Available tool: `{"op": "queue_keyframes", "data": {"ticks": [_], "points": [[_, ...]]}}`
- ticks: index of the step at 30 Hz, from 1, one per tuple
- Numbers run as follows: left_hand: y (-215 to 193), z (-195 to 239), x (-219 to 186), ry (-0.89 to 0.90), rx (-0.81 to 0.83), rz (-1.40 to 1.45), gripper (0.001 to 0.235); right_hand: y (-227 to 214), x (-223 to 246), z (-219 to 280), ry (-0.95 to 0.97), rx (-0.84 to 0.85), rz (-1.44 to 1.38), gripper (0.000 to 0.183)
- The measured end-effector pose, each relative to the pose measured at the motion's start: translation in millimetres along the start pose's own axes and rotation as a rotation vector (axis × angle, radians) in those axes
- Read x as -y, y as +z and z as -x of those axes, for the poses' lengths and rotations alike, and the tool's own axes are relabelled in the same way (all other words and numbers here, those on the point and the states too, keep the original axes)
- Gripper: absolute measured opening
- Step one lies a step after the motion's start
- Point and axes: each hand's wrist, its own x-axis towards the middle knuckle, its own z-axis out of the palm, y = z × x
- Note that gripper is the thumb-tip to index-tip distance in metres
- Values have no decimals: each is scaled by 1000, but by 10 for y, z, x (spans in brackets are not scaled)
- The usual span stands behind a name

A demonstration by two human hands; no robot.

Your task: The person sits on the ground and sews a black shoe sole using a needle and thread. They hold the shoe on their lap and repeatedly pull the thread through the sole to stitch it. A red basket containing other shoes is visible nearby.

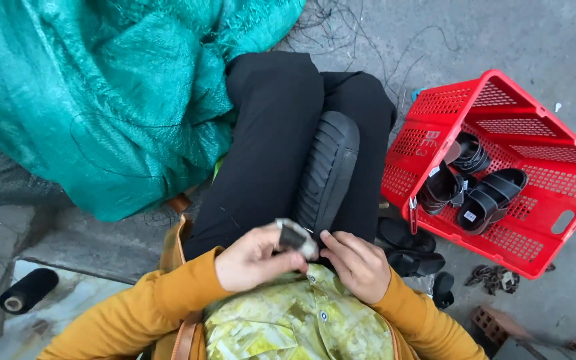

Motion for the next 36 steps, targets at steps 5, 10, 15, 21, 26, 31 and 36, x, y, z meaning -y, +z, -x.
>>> {"op": "queue_keyframes", "data": {"ticks": [5, 10, 15, 21, 26, 31, 36], "points": [[-97, -177, 324, 56, -337, -593, 32, -138, 60, -47, -58, 49, 172, 34], [181, -278, 157, 265, -276, -937, 35, -540, -45, 95, 79, 409, 469, 58], [274, -212, 102, 433, -175, -1325, 46, -515, -69, 44, 85, 376, 442, 54], [286, -294, 44, 487, -267, -1278, 38, -770, -303, 219, -99, 461, 586, 50], [296, -293, -5, 726, -69, -1464, 7, -517, -34, 112, 77, 139, -77, 21], [208, -218, 45, 831, -4, -1447, 9, -365, -73, 100, -107, 138, 278, 14], [239, -280, 131, 766, -176, -1306, 24, -480, -144, 188, -13, 232, 235, 17]]}}
